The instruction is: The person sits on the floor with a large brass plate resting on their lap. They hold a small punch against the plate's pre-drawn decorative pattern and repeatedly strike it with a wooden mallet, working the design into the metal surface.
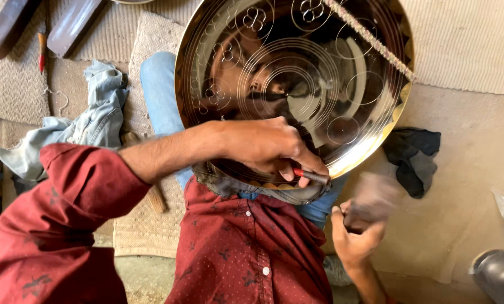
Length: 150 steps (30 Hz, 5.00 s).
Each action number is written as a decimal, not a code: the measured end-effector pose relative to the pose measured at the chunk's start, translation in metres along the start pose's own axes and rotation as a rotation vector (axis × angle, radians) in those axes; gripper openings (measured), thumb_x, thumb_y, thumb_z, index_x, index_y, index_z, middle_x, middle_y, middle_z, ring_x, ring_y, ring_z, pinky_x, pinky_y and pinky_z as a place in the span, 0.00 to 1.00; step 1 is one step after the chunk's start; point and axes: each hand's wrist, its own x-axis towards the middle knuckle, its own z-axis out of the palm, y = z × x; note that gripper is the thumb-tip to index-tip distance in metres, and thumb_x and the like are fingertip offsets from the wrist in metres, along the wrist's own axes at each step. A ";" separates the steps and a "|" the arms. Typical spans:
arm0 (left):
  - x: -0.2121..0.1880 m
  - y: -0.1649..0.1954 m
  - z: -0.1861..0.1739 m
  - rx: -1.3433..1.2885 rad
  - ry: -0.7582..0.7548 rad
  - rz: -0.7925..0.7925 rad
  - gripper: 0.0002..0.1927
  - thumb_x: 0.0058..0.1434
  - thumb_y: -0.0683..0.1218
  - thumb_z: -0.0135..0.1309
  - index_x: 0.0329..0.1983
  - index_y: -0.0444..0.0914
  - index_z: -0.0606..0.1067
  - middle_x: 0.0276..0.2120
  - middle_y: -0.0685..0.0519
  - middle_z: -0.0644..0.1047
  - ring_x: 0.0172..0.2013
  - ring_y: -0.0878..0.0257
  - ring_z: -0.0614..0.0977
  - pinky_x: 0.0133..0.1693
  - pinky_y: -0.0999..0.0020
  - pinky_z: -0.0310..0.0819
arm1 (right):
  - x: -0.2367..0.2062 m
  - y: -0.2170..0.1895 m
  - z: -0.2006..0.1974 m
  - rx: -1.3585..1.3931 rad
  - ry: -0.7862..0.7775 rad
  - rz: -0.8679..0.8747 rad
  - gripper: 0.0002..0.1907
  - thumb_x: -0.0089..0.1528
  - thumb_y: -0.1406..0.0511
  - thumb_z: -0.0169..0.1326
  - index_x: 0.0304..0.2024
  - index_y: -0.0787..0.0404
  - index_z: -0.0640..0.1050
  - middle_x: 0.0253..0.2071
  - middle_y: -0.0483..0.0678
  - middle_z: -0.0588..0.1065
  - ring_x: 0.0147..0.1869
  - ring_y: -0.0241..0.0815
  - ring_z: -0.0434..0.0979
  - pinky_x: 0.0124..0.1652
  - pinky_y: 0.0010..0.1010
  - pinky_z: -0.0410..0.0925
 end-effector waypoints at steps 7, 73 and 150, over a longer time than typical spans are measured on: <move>0.008 0.002 -0.008 -0.055 -0.225 -0.022 0.31 0.56 0.33 0.55 0.64 0.43 0.74 0.43 0.57 0.86 0.35 0.66 0.87 0.35 0.63 0.81 | -0.023 0.010 0.012 -0.044 0.122 0.013 0.32 0.58 0.78 0.60 0.61 0.63 0.62 0.38 0.58 0.74 0.37 0.49 0.76 0.35 0.38 0.71; -0.026 0.041 0.074 0.173 1.442 -0.517 0.21 0.61 0.35 0.64 0.55 0.33 0.71 0.32 0.54 0.80 0.23 0.69 0.75 0.31 0.73 0.75 | 0.256 -0.146 -0.052 -0.611 -0.775 -0.513 0.49 0.52 0.71 0.59 0.75 0.41 0.63 0.35 0.43 0.73 0.26 0.41 0.73 0.26 0.35 0.69; -0.033 0.000 0.111 0.120 1.324 -0.542 0.26 0.60 0.35 0.66 0.59 0.38 0.70 0.37 0.53 0.84 0.22 0.67 0.75 0.28 0.71 0.72 | 0.148 -0.042 -0.023 0.006 -0.352 -0.357 0.43 0.65 0.74 0.61 0.76 0.46 0.57 0.44 0.49 0.75 0.41 0.42 0.78 0.40 0.31 0.72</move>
